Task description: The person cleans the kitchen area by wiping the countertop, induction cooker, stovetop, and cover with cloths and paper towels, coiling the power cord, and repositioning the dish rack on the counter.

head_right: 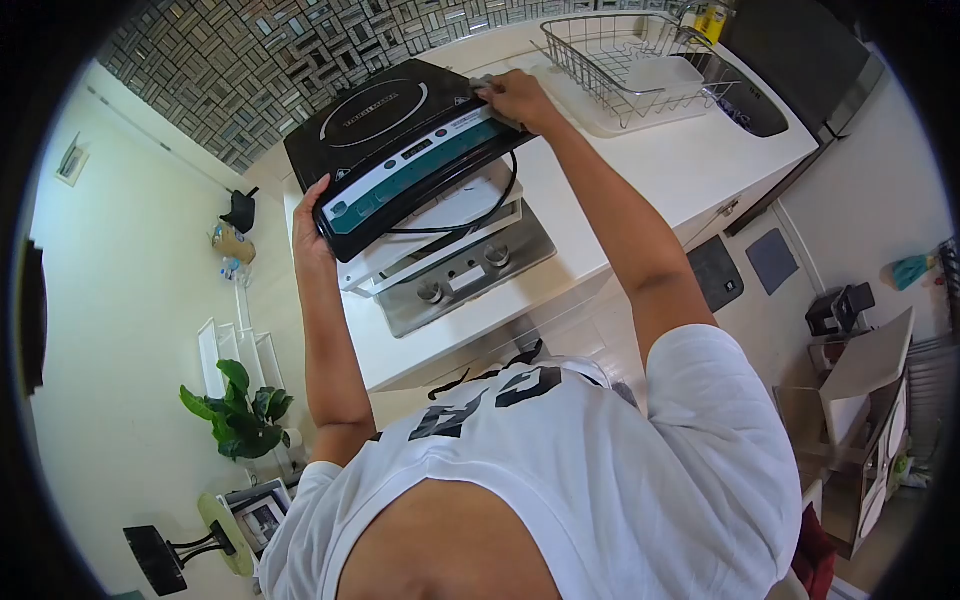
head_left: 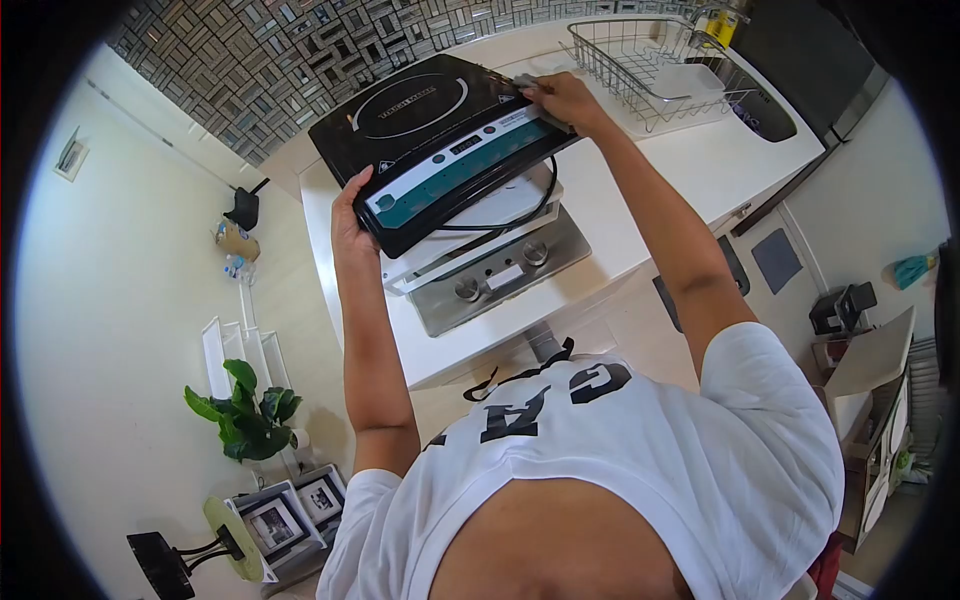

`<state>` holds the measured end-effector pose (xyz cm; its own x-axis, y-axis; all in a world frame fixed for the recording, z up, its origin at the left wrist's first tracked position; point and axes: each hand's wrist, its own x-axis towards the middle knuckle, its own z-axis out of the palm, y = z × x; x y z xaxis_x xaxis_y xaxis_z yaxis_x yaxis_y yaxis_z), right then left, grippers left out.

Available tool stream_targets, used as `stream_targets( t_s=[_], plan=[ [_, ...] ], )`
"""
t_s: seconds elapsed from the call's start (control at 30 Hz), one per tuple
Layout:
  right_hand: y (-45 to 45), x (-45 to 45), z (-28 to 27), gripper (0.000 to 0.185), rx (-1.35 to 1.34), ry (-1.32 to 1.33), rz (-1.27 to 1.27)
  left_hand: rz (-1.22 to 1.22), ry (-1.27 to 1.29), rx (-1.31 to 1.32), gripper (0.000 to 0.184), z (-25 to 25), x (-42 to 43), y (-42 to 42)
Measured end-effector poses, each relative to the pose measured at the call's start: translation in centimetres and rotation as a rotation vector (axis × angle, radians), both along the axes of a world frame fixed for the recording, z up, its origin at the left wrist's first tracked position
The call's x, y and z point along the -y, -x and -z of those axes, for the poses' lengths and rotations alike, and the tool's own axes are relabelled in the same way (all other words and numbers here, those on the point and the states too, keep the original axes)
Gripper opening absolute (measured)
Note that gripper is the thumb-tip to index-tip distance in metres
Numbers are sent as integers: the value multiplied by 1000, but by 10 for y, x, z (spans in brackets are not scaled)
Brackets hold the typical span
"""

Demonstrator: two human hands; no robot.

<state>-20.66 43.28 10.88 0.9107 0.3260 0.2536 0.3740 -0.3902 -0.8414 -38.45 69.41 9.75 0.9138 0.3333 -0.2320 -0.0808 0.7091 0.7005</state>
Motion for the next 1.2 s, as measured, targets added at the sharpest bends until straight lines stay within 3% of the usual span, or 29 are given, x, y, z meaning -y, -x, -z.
stream_targets(
  t_s=[0.07, 0.23, 0.43, 0.57, 0.6, 0.63, 0.7, 1.0, 1.07, 1.1, 1.17, 1.2],
  plan=[
    [8, -7, 0, 21, 327, 315, 60, -8, 42, 40, 16, 4, -2, -1],
    [46, -46, 23, 17, 572, 313, 133, 0, 37, 57, 21, 1, 5, 4],
    [174, -110, 9, 19, 784, -79, -23, 7, 64, 84, 22, 2, 15, 8],
    [229, -101, 11, 24, 752, -92, -44, 37, 112, 371, 23, 0, 41, 32],
    [227, -91, 13, 26, 774, -90, -12, -129, 71, 301, 25, -2, 43, 27],
    [225, -81, 16, 29, 797, -87, 17, -124, 75, 301, 25, -4, 41, 22],
    [208, -58, 22, 31, 719, -91, 163, 4, 49, 113, 26, -7, 35, 19],
    [122, 33, 42, 29, 598, -316, 660, 12, 45, 218, 23, -33, 73, 49],
    [119, 49, 45, 28, 326, -702, 675, 61, 43, 236, 22, -34, 76, 53],
    [123, 60, 45, 28, 342, -698, 681, 72, 50, 247, 22, -36, 82, 56],
    [137, 82, 46, 24, -95, -1076, 521, 119, 57, 199, 23, -39, 99, 63],
    [141, 91, 48, 22, -165, -1159, 502, 137, 40, 192, 23, -36, 105, 63]
  ],
)
